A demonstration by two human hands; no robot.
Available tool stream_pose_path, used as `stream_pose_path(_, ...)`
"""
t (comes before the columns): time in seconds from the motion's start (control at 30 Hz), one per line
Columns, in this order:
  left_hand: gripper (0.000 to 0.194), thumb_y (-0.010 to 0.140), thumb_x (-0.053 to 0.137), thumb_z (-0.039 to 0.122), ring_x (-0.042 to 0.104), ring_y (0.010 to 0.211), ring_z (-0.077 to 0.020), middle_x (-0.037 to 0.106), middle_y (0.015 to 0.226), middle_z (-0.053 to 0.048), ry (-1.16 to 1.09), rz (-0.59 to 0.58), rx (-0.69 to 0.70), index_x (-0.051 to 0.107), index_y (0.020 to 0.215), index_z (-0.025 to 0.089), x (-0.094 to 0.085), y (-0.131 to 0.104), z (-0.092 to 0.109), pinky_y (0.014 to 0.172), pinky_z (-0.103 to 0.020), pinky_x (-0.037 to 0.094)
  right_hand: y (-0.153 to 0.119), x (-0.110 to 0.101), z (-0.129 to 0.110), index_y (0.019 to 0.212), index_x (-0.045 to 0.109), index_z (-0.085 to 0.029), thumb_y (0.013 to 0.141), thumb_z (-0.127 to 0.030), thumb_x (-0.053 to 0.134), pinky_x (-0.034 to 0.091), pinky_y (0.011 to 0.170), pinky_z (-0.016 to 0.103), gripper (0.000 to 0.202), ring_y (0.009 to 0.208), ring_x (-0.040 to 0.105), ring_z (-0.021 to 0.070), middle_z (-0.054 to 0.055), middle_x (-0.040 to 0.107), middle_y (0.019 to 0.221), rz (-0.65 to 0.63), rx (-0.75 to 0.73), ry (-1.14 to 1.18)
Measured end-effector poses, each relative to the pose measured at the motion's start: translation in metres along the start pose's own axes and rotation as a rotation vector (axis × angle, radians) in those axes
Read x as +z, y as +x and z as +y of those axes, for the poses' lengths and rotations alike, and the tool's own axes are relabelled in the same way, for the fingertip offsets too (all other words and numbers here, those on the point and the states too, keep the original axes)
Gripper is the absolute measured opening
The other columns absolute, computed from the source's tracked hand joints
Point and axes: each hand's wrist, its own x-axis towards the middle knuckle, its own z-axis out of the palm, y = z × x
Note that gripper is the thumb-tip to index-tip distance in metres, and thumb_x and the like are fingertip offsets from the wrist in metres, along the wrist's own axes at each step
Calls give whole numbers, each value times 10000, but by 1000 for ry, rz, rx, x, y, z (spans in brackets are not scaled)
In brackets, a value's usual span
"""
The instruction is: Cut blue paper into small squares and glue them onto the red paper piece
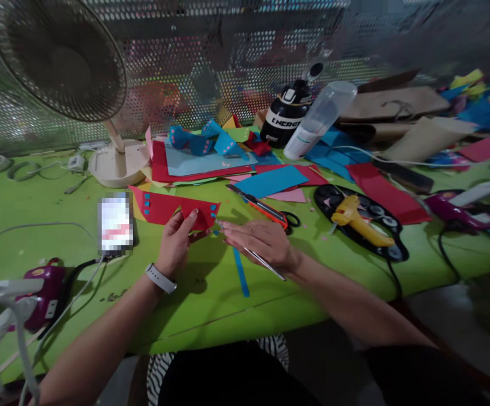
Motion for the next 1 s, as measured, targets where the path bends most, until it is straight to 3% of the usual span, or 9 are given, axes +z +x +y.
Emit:
stream_pose_path(0.3, 342, 652, 839, 411, 692, 748, -152, 746, 897, -24, 26, -25, -6, 710, 875, 187, -2, 0, -1, 661, -285, 588, -5, 0, 1, 1314, 543, -222, 905, -124, 618, 619, 666, 301, 427, 897, 739, 169, 83, 726, 1169, -61, 20, 23)
stream_pose_path(0.53, 321, 680, 824, 406, 691, 745, -149, 745, 898, -24, 36, -41, 10, 713, 893, 193, -4, 1, -3, 657, -286, 590, -1, -1, 1, 1225, 599, -147, 881, -111, 648, 620, 625, 300, 349, 847, 743, 178, 122, 743, 1110, -32, -5, 20)
stream_pose_path(1.0, 330, 667, 831, 409, 683, 740, -139, 734, 886, -12, 40, -39, -2, 710, 886, 193, -3, 0, -1, 662, -286, 588, 2, -2, 1, 1113, 647, -143, 879, -124, 666, 592, 581, 278, 236, 787, 741, 159, 121, 752, 1079, -28, -15, 0)
